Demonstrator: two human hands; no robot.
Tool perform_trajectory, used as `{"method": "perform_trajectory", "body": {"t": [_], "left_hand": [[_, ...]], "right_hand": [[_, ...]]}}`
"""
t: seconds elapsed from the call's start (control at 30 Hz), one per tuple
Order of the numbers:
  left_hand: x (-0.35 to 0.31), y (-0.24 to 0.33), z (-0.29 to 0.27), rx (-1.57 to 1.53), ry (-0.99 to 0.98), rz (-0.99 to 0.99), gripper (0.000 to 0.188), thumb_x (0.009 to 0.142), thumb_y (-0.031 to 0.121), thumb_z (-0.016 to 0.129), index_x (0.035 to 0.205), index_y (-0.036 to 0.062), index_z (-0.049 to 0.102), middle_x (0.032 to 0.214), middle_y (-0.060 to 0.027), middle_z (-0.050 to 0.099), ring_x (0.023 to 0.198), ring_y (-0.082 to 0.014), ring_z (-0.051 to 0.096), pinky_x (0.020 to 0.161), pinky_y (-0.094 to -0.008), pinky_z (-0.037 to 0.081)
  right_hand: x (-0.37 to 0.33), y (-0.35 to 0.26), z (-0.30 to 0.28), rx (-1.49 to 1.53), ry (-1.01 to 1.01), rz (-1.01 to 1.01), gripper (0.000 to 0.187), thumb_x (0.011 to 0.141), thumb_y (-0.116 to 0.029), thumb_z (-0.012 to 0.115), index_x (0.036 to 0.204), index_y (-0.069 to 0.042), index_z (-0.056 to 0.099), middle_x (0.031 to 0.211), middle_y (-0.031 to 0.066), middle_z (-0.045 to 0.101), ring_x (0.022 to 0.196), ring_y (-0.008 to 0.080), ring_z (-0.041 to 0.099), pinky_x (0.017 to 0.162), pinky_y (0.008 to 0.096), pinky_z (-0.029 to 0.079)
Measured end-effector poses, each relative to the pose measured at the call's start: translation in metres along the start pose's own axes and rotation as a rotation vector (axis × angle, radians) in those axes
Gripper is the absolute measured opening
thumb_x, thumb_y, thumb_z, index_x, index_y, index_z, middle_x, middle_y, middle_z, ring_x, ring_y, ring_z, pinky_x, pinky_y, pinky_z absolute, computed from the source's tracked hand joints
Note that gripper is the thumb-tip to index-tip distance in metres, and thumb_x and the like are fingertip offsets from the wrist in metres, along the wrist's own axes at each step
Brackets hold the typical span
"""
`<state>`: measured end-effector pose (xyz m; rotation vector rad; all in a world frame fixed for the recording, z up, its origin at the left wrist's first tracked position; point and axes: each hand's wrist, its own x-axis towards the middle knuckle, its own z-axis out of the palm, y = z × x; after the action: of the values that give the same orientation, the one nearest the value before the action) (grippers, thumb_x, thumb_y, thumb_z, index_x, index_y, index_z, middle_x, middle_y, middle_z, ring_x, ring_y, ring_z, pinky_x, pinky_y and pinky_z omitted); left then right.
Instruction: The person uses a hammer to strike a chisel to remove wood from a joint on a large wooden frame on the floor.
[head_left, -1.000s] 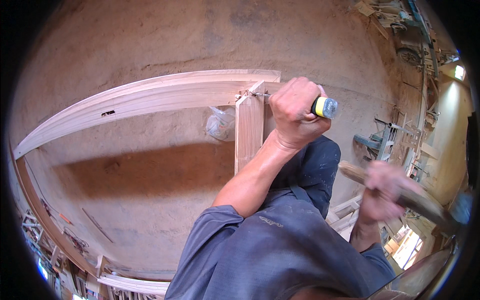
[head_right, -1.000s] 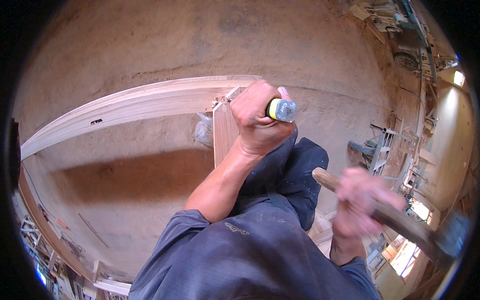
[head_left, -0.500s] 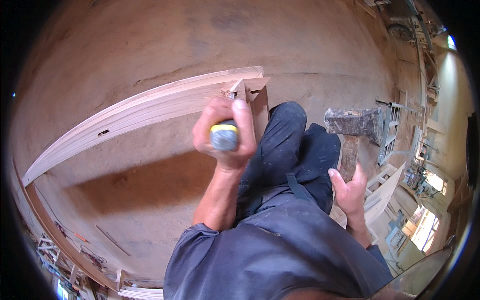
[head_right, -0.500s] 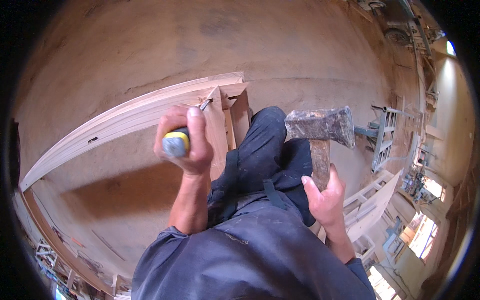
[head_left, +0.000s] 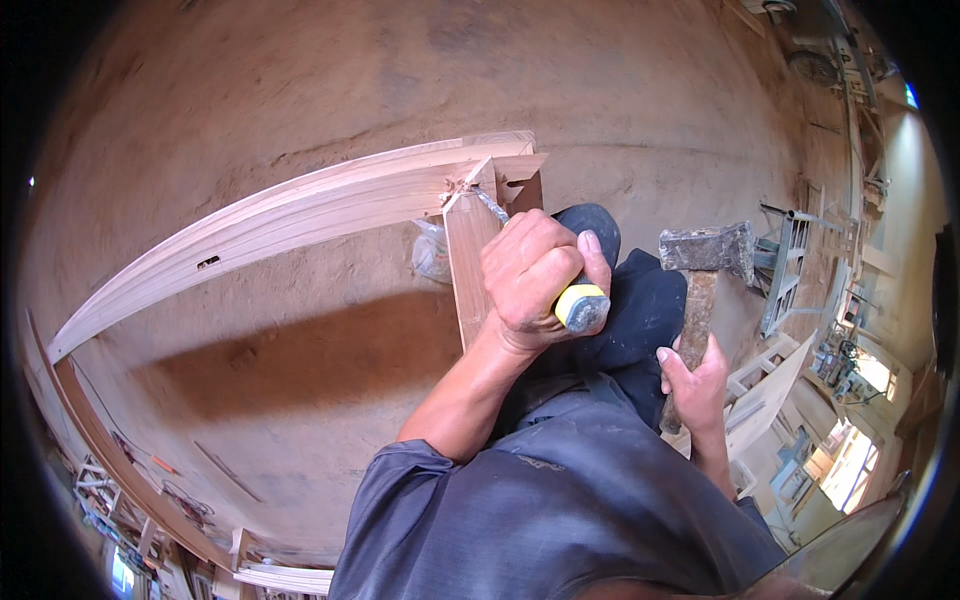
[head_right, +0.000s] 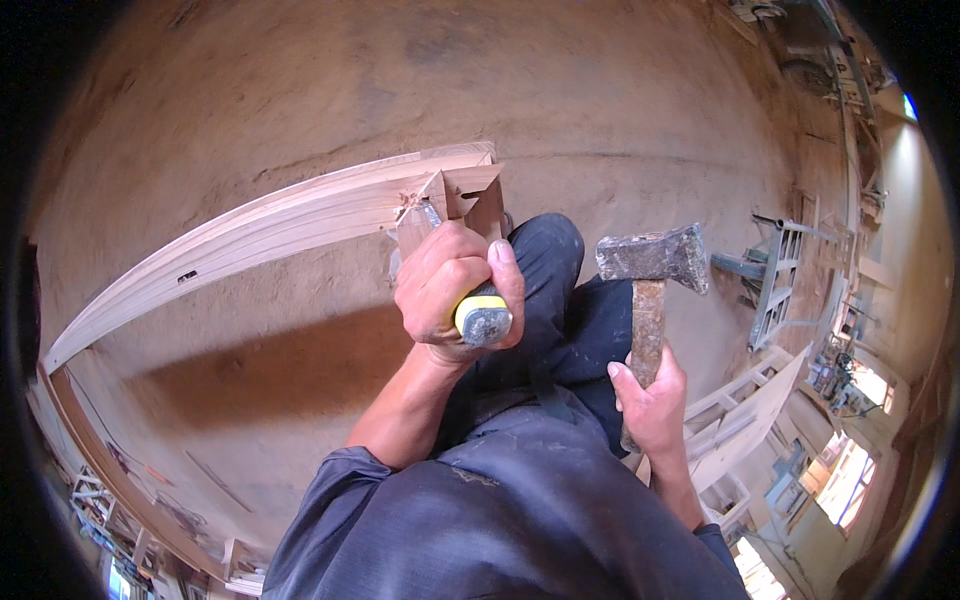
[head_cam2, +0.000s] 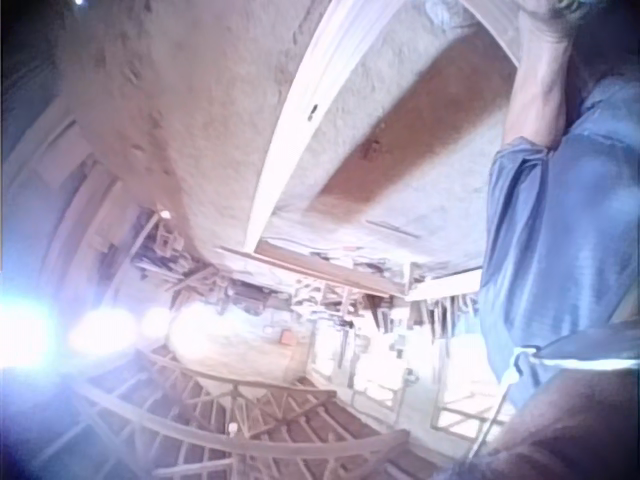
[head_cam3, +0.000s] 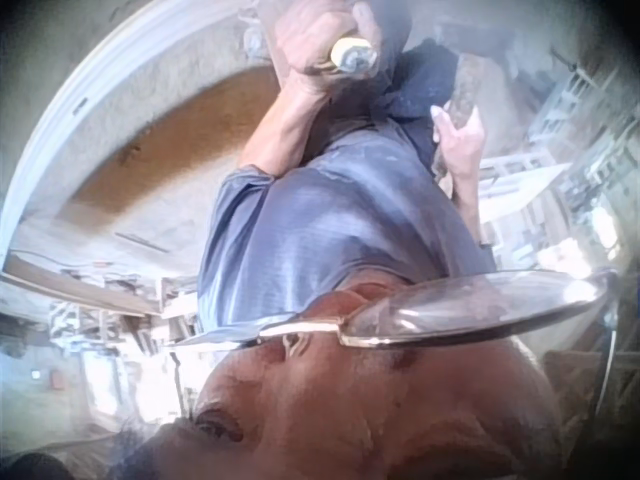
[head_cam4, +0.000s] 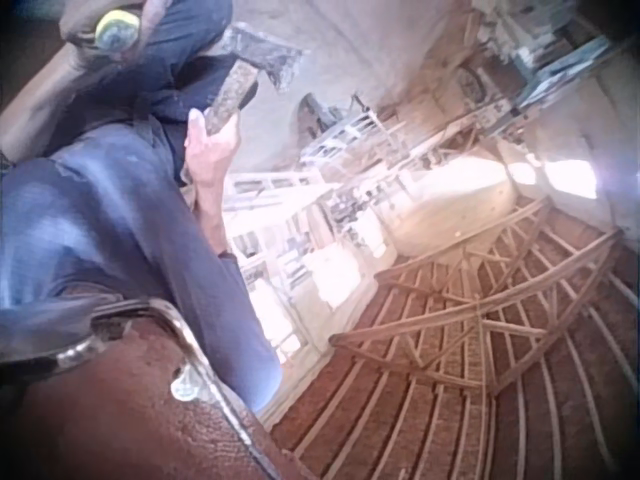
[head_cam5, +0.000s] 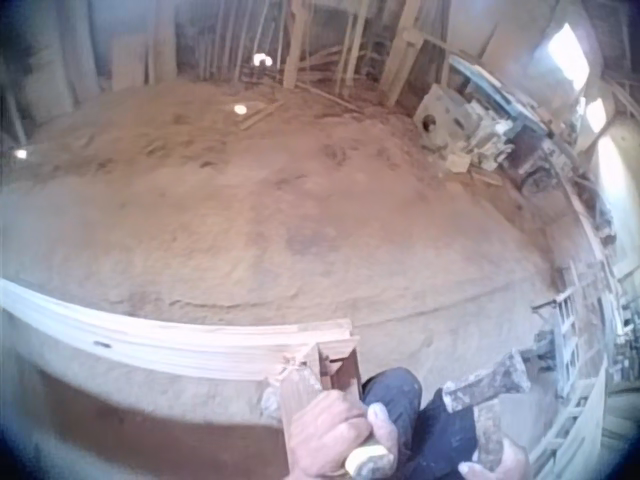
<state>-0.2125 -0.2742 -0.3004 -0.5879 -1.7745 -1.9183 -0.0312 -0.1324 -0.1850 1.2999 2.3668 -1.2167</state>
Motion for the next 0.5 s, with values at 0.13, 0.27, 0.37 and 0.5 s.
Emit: {"method": "perform_trajectory", "body": {"t": [0.13, 0.27, 0.37, 0.5], "left_hand": [[0.004, 0.001, 0.003, -0.016, 0.014, 0.004, 0.023, 0.074, -0.013, 0.067, 0.069, 0.0026, 0.052, 0.061, -0.0095, 0.054, 0.050, -0.0214, 0.052, 0.048, -0.0299, 0.042], [0.004, 0.000, 0.000, -0.022, -0.011, 0.012, 0.022, 0.075, -0.011, 0.070, 0.070, 0.0028, 0.053, 0.062, -0.0094, 0.056, 0.050, -0.0213, 0.054, 0.048, -0.0297, 0.043], [0.010, -0.004, 0.004, 0.006, 0.075, -0.014, 0.021, 0.076, -0.009, 0.072, 0.073, 0.0036, 0.055, 0.062, -0.0094, 0.057, 0.051, -0.0215, 0.055, 0.048, -0.0299, 0.044], [0.011, -0.004, 0.006, -0.054, 0.148, -0.034, 0.026, 0.072, -0.010, 0.071, 0.065, 0.0053, 0.051, 0.059, -0.0079, 0.051, 0.048, -0.0233, 0.048, 0.046, -0.0335, 0.038]], "right_hand": [[0.001, -0.006, 0.004, -0.026, 0.000, -0.002, 0.016, 0.090, -0.005, 0.070, 0.098, -0.002, 0.057, 0.068, -0.0020, 0.056, 0.055, 0.0062, 0.051, 0.051, 0.0256, 0.043], [0.002, -0.003, 0.004, -0.078, -0.014, -0.047, 0.016, 0.088, -0.003, 0.071, 0.098, -0.002, 0.058, 0.069, -0.0014, 0.058, 0.058, 0.0066, 0.052, 0.054, 0.0262, 0.043], [0.000, -0.005, 0.008, -0.073, 0.064, -0.162, 0.015, 0.088, -0.001, 0.070, 0.099, -0.002, 0.059, 0.070, 0.0005, 0.060, 0.062, 0.0080, 0.054, 0.057, 0.0263, 0.044], [-0.009, -0.027, 0.004, 0.002, 0.131, -0.623, 0.008, 0.089, 0.002, 0.066, 0.084, -0.002, 0.062, 0.078, 0.0060, 0.064, 0.066, 0.0146, 0.059, 0.064, 0.0303, 0.047]]}}
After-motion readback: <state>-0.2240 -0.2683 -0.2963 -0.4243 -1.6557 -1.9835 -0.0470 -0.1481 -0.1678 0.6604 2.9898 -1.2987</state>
